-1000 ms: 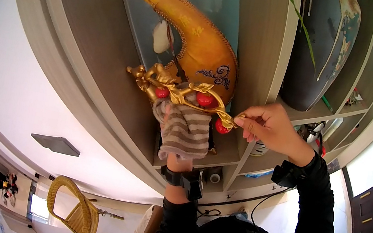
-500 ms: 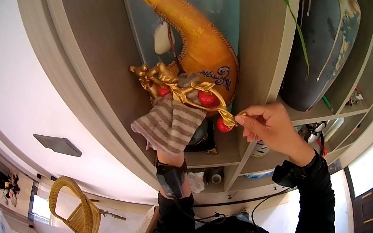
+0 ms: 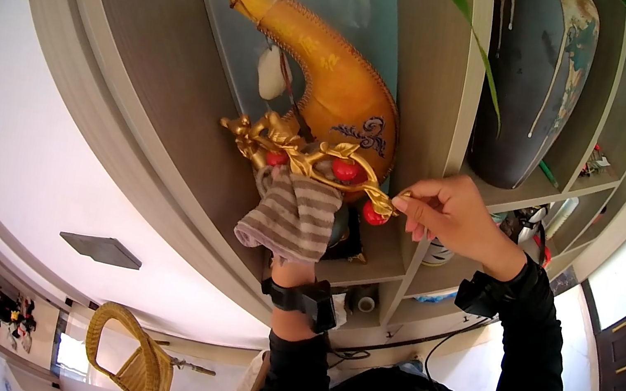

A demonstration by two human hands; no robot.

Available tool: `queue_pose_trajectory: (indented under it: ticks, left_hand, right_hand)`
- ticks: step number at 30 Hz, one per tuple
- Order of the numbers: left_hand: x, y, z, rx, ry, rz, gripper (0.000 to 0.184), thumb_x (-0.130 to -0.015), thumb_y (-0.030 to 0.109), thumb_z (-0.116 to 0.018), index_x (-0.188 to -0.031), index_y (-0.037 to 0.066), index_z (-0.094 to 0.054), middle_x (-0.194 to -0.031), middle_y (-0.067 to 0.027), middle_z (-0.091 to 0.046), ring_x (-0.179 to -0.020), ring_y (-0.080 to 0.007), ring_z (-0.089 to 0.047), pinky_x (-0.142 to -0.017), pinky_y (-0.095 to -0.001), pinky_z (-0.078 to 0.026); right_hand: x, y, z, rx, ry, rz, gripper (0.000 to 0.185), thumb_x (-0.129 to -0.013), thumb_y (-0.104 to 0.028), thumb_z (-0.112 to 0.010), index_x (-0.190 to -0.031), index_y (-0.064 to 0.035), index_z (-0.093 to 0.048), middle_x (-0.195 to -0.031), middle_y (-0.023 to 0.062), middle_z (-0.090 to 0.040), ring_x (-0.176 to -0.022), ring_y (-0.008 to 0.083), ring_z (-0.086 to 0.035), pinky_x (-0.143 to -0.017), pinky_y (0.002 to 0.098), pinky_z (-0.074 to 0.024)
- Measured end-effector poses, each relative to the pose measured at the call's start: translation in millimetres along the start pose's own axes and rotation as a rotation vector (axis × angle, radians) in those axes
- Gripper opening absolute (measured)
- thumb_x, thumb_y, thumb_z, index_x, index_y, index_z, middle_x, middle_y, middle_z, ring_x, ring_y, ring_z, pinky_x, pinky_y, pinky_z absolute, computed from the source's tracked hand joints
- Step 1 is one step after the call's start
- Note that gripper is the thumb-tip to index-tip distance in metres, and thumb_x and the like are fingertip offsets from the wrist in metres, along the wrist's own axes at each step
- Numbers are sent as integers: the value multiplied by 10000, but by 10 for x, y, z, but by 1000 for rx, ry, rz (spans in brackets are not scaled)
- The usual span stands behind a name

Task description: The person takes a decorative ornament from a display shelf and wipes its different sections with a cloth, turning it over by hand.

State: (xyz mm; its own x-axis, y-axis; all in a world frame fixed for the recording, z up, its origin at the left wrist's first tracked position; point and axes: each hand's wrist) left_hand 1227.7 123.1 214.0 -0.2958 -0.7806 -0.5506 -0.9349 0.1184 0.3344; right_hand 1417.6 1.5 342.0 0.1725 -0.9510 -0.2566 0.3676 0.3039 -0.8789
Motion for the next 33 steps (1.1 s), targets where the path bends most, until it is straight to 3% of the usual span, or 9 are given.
queue_pose_trajectory:
  ticks: [6, 21, 33]
  left_hand:
    - [188, -4, -99, -29, 137, -10, 274, -872, 287, -329, -1065, 105, -398, -1008, -44, -452, -939, -164, -428, -825, -288, -356]
    - [265, -9, -93, -56, 150, 25, 302, -861, 283, -336, -1095, 96, -380, -1041, -63, -444, -961, -188, -426, -843, -312, -347]
    - [535, -78, -144, -98, 256, 5, 329, -852, 279, -341, -1119, 89, -365, -1067, -79, -437, -979, -207, -424, -857, -331, -340]
  right_hand:
    - [2, 13, -3, 13, 2, 21, 221, -801, -164, -523, -711, 34, -558, -536, 40, -523, -455, 60, -490, -406, 196, -374]
    - [1, 19, 36, 21, -21, 39, 247, -801, -181, -519, -719, 47, -565, -537, 57, -537, -461, 78, -517, -421, 199, -391]
    - [-10, 42, 59, -19, -46, 32, 216, -807, -180, -512, -735, 12, -580, -532, 14, -531, -480, 52, -509, -399, 176, -373]
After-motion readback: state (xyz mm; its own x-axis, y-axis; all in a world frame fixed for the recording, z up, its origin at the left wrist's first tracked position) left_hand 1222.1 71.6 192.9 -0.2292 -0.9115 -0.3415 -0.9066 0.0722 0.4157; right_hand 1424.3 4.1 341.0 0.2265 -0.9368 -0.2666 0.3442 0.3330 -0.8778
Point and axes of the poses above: each hand's wrist, its own x-axis away from the middle knuckle, its own z-axis out of the back of the hand, y = z × x
